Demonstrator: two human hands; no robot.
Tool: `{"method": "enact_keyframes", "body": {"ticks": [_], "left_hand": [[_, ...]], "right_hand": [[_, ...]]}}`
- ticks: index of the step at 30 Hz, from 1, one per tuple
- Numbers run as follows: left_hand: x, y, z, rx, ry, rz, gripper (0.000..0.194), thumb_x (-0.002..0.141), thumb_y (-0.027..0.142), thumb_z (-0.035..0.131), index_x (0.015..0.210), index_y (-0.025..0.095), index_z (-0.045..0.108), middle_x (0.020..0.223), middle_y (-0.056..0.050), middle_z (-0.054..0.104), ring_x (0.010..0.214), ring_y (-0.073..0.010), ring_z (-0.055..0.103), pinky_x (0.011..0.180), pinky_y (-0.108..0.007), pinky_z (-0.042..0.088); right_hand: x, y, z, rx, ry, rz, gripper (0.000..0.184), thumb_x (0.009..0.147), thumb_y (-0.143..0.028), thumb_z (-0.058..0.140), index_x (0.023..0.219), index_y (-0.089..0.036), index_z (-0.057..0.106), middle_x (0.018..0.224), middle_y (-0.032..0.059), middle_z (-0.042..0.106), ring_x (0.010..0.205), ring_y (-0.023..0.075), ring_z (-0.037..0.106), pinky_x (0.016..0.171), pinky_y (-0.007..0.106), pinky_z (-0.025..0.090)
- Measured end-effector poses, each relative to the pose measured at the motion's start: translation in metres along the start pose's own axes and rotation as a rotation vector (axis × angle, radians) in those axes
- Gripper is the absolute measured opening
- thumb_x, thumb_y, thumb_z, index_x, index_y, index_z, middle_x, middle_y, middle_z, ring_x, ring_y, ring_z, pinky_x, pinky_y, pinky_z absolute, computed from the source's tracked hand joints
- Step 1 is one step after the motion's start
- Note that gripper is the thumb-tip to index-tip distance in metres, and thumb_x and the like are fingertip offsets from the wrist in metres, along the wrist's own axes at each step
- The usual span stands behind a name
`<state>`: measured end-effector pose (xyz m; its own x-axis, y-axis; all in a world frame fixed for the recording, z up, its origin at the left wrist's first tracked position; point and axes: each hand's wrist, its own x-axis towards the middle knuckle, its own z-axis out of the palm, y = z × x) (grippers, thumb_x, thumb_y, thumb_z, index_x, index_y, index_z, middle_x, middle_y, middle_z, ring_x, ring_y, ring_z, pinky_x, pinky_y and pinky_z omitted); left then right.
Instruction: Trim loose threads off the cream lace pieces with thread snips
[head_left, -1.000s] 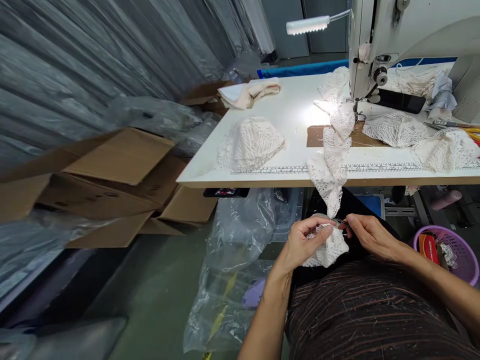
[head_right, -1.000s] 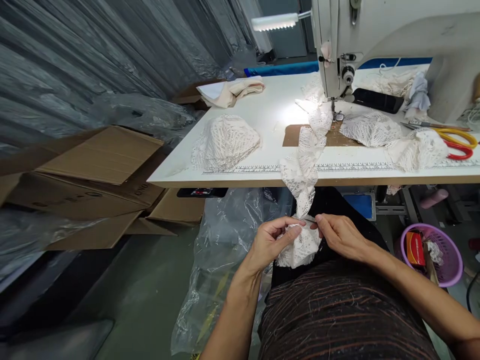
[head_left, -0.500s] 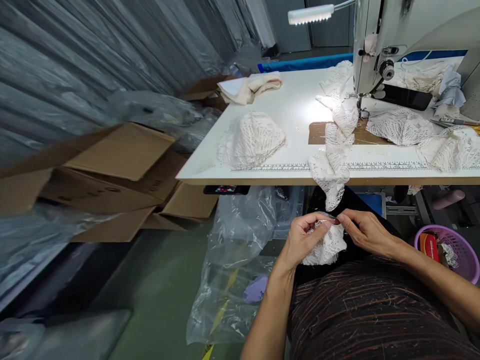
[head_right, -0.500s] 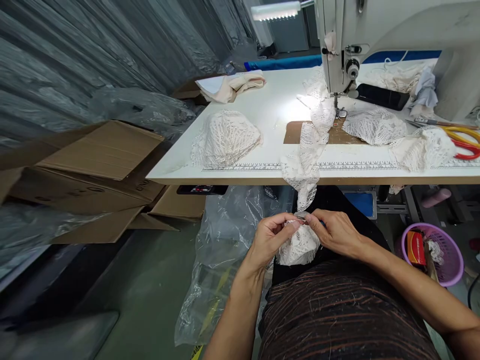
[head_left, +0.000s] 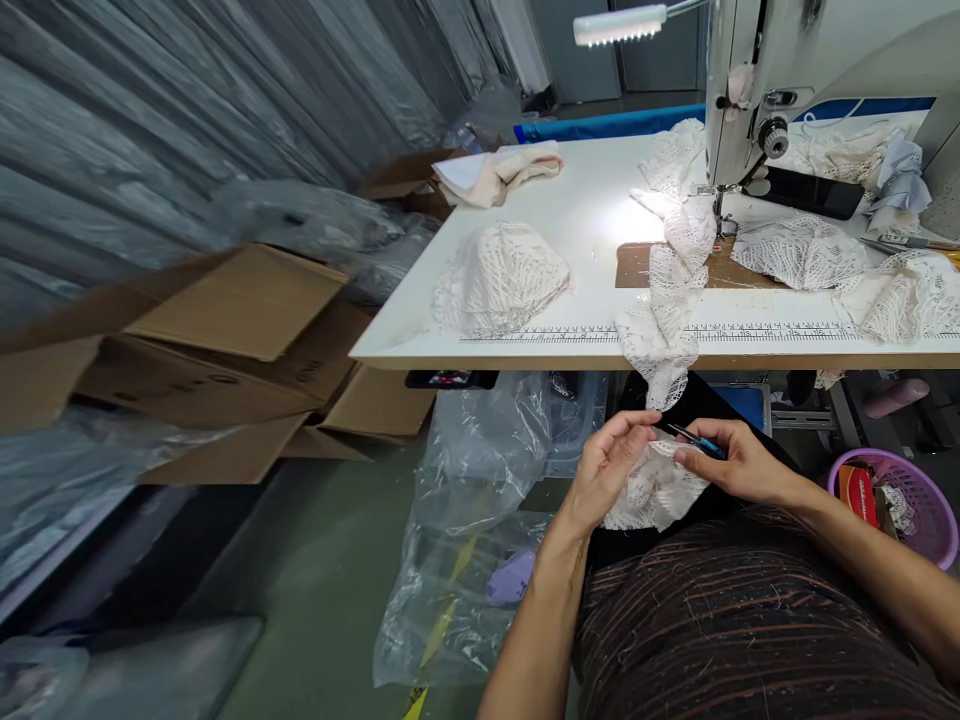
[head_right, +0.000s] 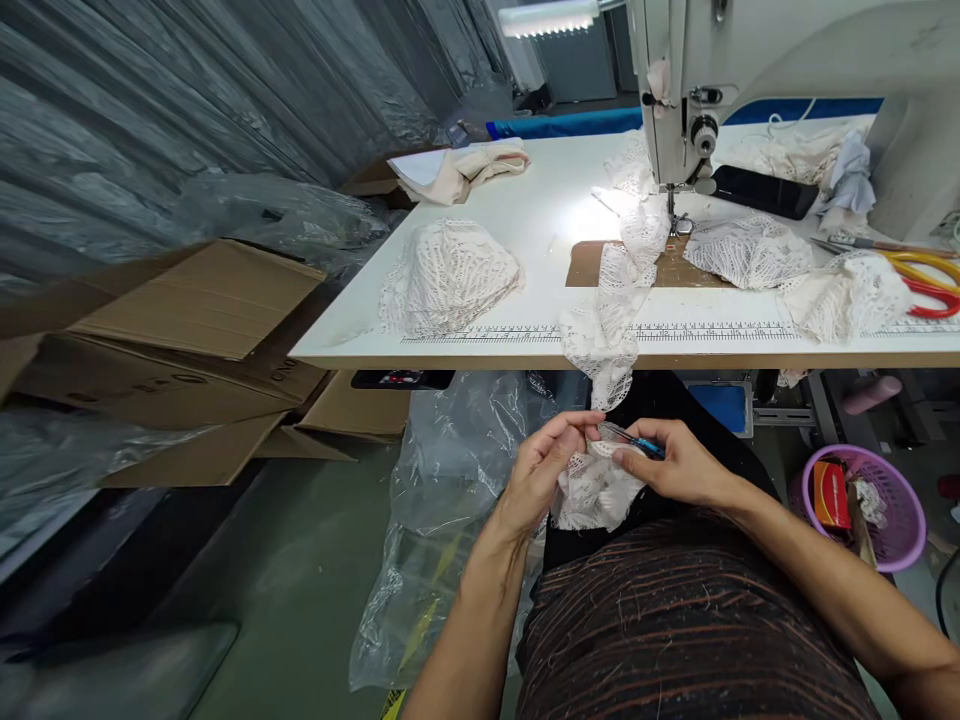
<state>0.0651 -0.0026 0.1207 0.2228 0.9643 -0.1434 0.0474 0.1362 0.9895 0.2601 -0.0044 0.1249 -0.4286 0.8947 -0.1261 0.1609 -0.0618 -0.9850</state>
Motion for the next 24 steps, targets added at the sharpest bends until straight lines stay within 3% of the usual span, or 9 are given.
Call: {"method": "enact_keyframes", "body": {"ticks": [4,9,13,16,21,24], "left_hand": [[0.000,-0.018,-0.018,0.093,0.046,-0.004,0.056,0.088,0.061,0.054,0.120,0.016,0.066,0.109,-0.011,0.069,0.095,-0.0225,0.063,0.080,-0.031,0.049],[-0.001,-0.036,-0.028,0.284,0.007,-0.038,0.049,0.077,0.044,0.073,0.116,0.016,0.064,0.099,-0.007,0.067,0.092,-0.0208,0.061,0.082,-0.031,0.047],[-0.001,-0.041,-0.030,0.352,-0.026,-0.053,0.039,0.076,0.033,0.073,0.109,0.014,0.065,0.096,-0.007,0.068,0.083,-0.0171,0.061,0.078,-0.029,0.048],[-0.003,-0.039,-0.033,0.394,0.002,-0.089,0.048,0.075,0.029,0.073,0.119,0.016,0.061,0.112,-0.009,0.068,0.082,-0.0153,0.060,0.077,-0.029,0.049],[-0.011,-0.027,-0.032,0.306,-0.050,-0.098,0.046,0.076,0.028,0.073,0.119,0.019,0.061,0.124,-0.011,0.067,0.106,-0.0199,0.062,0.096,-0.035,0.047],[-0.018,-0.020,-0.030,0.175,-0.136,-0.116,0.045,0.077,0.027,0.074,0.119,0.019,0.059,0.123,-0.013,0.068,0.111,-0.0209,0.062,0.096,-0.033,0.048]], "right_hand": [[-0.004,-0.009,-0.020,-0.065,0.021,-0.033,0.031,0.084,-0.047,0.060,0.079,-0.016,0.062,0.068,-0.0008,0.052,0.060,0.0110,0.041,0.056,0.024,0.035],[0.000,-0.004,-0.037,-0.203,0.112,-0.090,0.028,0.088,-0.044,0.054,0.077,-0.019,0.057,0.065,-0.0026,0.048,0.057,0.0107,0.039,0.055,0.025,0.035],[0.010,0.014,-0.032,-0.227,0.195,-0.075,0.032,0.088,-0.051,0.052,0.083,-0.020,0.055,0.064,-0.0030,0.047,0.056,0.0112,0.038,0.052,0.024,0.034],[0.017,0.026,-0.025,-0.247,0.269,-0.105,0.033,0.088,-0.052,0.051,0.085,-0.019,0.056,0.067,-0.0020,0.049,0.057,0.0120,0.040,0.054,0.025,0.036],[0.020,0.035,-0.016,-0.223,0.267,-0.149,0.031,0.088,-0.050,0.053,0.084,-0.019,0.057,0.074,0.0005,0.057,0.066,0.0140,0.049,0.063,0.027,0.042],[0.018,0.038,-0.012,-0.197,0.235,-0.118,0.029,0.087,-0.048,0.055,0.087,-0.019,0.057,0.074,0.0003,0.058,0.065,0.0139,0.049,0.062,0.026,0.043]]}}
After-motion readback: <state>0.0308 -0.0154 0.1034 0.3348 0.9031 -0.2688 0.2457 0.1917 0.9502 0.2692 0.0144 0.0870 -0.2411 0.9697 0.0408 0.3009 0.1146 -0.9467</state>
